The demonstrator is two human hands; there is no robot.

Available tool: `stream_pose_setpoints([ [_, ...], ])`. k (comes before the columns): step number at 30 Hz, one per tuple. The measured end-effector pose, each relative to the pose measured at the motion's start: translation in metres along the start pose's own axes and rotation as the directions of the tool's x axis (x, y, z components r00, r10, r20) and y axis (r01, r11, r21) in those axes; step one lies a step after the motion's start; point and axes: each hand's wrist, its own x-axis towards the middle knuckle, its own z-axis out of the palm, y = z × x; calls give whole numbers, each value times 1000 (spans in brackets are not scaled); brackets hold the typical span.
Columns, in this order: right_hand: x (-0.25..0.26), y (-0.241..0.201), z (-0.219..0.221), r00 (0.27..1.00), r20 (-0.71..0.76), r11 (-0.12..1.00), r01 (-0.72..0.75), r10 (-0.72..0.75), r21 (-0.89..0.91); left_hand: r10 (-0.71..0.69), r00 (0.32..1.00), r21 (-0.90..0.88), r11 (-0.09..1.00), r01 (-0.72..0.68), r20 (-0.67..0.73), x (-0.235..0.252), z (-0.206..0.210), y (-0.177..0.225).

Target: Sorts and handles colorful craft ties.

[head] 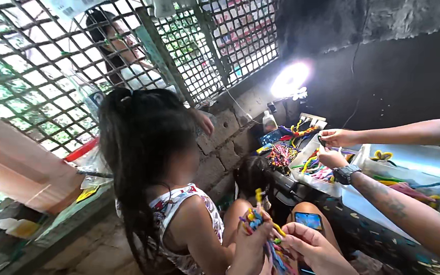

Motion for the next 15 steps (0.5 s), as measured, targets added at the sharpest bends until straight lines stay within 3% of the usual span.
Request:
stream_pose_setpoints([
  [2,-2,1,-3,1000,-20,983,9,-13,-181,-2,999,-49,999,-1,-52,0,-1,6],
  [4,-4,0,-6,996,-68,984,37,-50,-176,29,999,-109,994,-31,-25,1,-8,6],
  [7,-4,-8,-9,993,-106,994,55,-44,95,86,996,-190,979,-78,31,3,-16,6],
  [10,-2,-16,-11,1000,1,947,7,-7,320,105,990,-250,965,-79,91,3,-21,10],
  [13,2,-16,-12,996,82,920,-1,-34,391,122,968,-440,898,-14,217,6,-29,5],
  [15,7,-16,-15,999,26,925,19,-31,379,77,966,-462,886,46,245,7,-34,-1],
])
